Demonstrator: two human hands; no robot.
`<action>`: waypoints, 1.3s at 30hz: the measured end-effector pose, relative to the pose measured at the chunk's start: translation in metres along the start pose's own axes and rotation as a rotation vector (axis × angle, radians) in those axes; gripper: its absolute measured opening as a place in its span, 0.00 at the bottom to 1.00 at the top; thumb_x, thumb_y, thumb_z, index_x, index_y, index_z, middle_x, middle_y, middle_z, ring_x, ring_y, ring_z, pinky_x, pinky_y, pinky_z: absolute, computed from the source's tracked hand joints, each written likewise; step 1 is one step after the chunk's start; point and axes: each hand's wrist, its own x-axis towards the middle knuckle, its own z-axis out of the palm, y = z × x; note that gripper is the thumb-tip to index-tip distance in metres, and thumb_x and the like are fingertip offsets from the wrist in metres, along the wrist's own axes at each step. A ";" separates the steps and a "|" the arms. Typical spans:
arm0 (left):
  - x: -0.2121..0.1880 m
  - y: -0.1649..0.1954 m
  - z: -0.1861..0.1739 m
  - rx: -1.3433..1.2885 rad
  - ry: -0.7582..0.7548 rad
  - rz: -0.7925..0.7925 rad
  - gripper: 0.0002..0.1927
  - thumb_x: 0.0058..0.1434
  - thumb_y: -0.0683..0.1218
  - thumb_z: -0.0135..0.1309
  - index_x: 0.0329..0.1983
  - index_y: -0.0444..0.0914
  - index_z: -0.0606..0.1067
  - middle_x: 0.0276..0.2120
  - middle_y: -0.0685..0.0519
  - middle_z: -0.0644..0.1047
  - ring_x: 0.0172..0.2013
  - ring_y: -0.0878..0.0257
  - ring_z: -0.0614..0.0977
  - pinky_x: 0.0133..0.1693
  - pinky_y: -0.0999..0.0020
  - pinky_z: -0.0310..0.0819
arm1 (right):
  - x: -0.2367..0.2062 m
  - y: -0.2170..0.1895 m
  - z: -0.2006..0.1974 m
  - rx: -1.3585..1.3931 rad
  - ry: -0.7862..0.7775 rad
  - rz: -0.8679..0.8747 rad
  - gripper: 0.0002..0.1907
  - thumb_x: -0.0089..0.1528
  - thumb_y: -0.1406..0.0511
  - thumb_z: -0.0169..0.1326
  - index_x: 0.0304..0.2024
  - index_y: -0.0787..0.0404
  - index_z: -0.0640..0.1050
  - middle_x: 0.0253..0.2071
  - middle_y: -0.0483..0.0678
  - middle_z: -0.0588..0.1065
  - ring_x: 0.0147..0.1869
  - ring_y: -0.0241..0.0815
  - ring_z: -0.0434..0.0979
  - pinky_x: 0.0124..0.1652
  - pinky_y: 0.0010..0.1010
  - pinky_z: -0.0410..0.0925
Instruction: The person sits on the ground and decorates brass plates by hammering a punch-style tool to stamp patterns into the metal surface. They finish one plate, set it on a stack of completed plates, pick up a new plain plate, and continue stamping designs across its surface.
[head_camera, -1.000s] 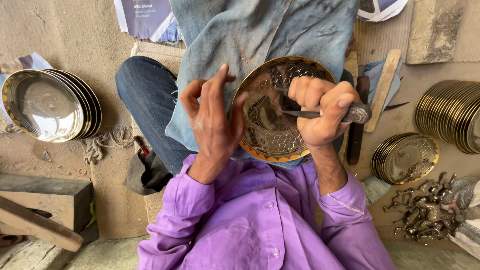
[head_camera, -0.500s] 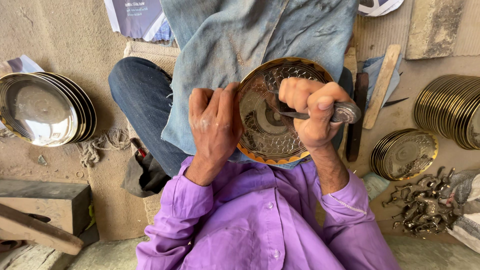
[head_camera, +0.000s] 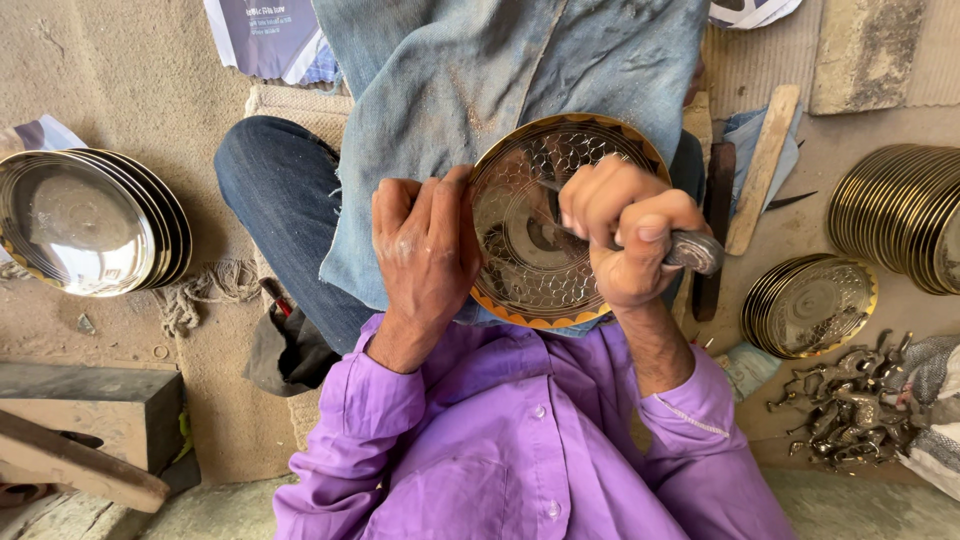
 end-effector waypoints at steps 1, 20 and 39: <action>-0.001 0.003 -0.002 0.003 0.003 -0.005 0.14 0.65 0.36 0.59 0.54 0.35 0.76 0.34 0.50 0.75 0.38 0.53 0.71 0.45 0.58 0.65 | 0.003 -0.007 0.000 -0.072 -0.027 -0.014 0.20 0.73 0.51 0.45 0.35 0.57 0.63 0.31 0.52 0.61 0.34 0.44 0.64 0.29 0.37 0.73; -0.023 0.014 -0.038 0.007 0.022 0.024 0.14 0.66 0.37 0.60 0.54 0.35 0.76 0.36 0.51 0.76 0.39 0.54 0.72 0.44 0.58 0.65 | 0.036 -0.171 -0.001 -1.422 -1.068 -0.175 0.18 0.56 0.70 0.64 0.49 0.57 0.85 0.31 0.42 0.74 0.29 0.35 0.73 0.24 0.26 0.65; -0.032 -0.016 -0.046 0.003 0.011 0.023 0.14 0.65 0.37 0.58 0.54 0.36 0.76 0.37 0.54 0.76 0.38 0.57 0.70 0.43 0.60 0.62 | 0.096 -0.103 0.075 -1.440 -1.672 -0.716 0.07 0.55 0.61 0.57 0.25 0.55 0.78 0.24 0.38 0.66 0.30 0.34 0.71 0.21 0.22 0.65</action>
